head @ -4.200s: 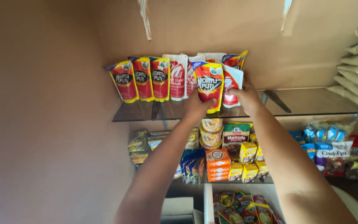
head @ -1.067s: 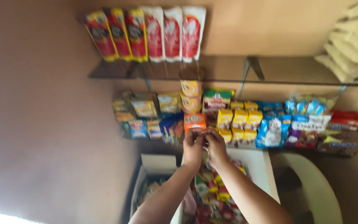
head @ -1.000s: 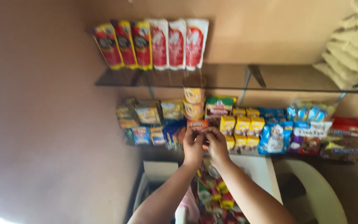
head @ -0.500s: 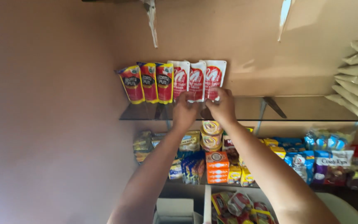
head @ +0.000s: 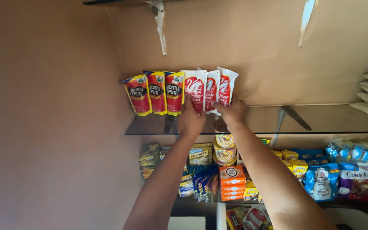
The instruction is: Organizing and replenishing various food packets and grocery items on a shelf and in a storage bin.
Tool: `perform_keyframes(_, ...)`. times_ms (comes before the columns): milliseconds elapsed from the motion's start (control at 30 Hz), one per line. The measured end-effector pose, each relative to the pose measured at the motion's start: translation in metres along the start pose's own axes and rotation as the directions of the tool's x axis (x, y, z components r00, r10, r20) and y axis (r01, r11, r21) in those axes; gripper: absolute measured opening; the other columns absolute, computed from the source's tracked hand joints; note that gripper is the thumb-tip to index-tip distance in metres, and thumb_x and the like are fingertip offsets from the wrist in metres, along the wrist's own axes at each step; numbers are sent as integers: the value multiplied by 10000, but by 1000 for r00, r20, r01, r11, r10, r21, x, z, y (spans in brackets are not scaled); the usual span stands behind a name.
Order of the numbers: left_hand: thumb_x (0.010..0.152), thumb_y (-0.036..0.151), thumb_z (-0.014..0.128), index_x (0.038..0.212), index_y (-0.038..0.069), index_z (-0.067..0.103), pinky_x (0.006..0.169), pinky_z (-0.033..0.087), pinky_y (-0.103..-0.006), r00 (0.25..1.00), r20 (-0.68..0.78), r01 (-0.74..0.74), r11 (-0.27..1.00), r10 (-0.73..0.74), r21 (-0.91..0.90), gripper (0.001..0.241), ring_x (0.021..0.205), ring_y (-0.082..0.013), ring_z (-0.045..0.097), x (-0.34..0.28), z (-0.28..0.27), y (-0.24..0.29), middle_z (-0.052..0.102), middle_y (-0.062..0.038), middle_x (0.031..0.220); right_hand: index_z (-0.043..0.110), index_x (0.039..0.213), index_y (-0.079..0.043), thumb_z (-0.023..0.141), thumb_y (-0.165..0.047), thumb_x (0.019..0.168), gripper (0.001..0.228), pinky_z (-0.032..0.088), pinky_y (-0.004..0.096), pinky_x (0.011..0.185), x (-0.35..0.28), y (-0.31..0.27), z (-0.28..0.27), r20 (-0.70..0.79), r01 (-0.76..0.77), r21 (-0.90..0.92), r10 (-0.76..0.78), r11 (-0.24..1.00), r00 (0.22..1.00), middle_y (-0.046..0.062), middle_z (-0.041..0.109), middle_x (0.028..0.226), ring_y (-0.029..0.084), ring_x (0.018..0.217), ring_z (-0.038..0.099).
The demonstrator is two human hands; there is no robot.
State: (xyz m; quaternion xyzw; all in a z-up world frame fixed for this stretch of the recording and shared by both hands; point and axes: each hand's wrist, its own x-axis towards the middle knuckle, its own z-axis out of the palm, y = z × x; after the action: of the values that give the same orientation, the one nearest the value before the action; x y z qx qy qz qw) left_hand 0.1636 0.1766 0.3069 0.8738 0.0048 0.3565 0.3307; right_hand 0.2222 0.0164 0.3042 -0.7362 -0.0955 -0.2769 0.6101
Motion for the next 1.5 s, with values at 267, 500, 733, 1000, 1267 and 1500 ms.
perform_keyframes(267, 793, 443, 811, 1463, 106, 404, 932, 515, -525, 999, -50, 5, 998, -9, -66, 853, 1128, -460, 628, 8, 12, -13, 589, -276, 1328, 585, 1137, 44, 938, -92, 708, 572, 590, 350, 729, 6, 18, 9, -147, 103, 246, -68, 964, 987, 143, 727, 1013, 205, 853, 694)
perform_keyframes(500, 841, 484, 741, 1381, 112, 412, 956, 512, -508, 986, 116, 136, 978, -118, -159, 733, 1139, -385, 677, 5, 9, -8, 686, -176, 1287, 642, 1177, 19, 737, -40, 795, 398, 637, 416, 775, -17, -6, -11, 216, -98, 615, -48, 783, 975, 134, 747, 1030, 258, 888, 752)
perform_keyframes(733, 843, 430, 696, 1556, 76, 211, 943, 483, -543, 989, 72, 142, 967, -130, -211, 932, 1104, -463, 641, 4, -5, 0, 665, -241, 1249, 658, 1142, 13, 720, -93, 806, 358, 600, 474, 655, -17, -21, -20, 423, -369, 477, 160, 798, 892, 166, 736, 939, 296, 771, 730)
perform_keyframes(1000, 886, 403, 688, 1203, 52, 602, 944, 514, -499, 996, 81, 6, 943, 23, -334, 480, 1132, -407, 668, 14, 20, -36, 716, -218, 1179, 637, 1183, 5, 716, -50, 807, 388, 629, 439, 758, -7, -5, -20, 419, -240, 523, -2, 818, 908, 153, 739, 1022, 265, 859, 751)
perform_keyframes(1267, 920, 411, 698, 1125, 28, 559, 823, 549, -466, 1000, 19, -14, 914, 24, -406, 456, 981, -382, 726, -12, 4, -28, 748, -203, 1035, 680, 1141, 31, 735, -45, 806, 348, 626, 409, 826, -24, -1, -37, 321, -164, 531, -18, 832, 947, 162, 764, 1031, 255, 901, 763)
perform_keyframes(1500, 1025, 338, 644, 1237, 18, 533, 892, 573, -371, 981, -157, -194, 657, 117, -728, 400, 1013, -196, 701, -98, -19, 30, 748, -122, 1115, 596, 1284, -22, 726, 18, 795, 508, 599, 429, 949, -79, -4, -94, 295, -159, 708, -83, 688, 952, 126, 725, 1153, 262, 1050, 727)
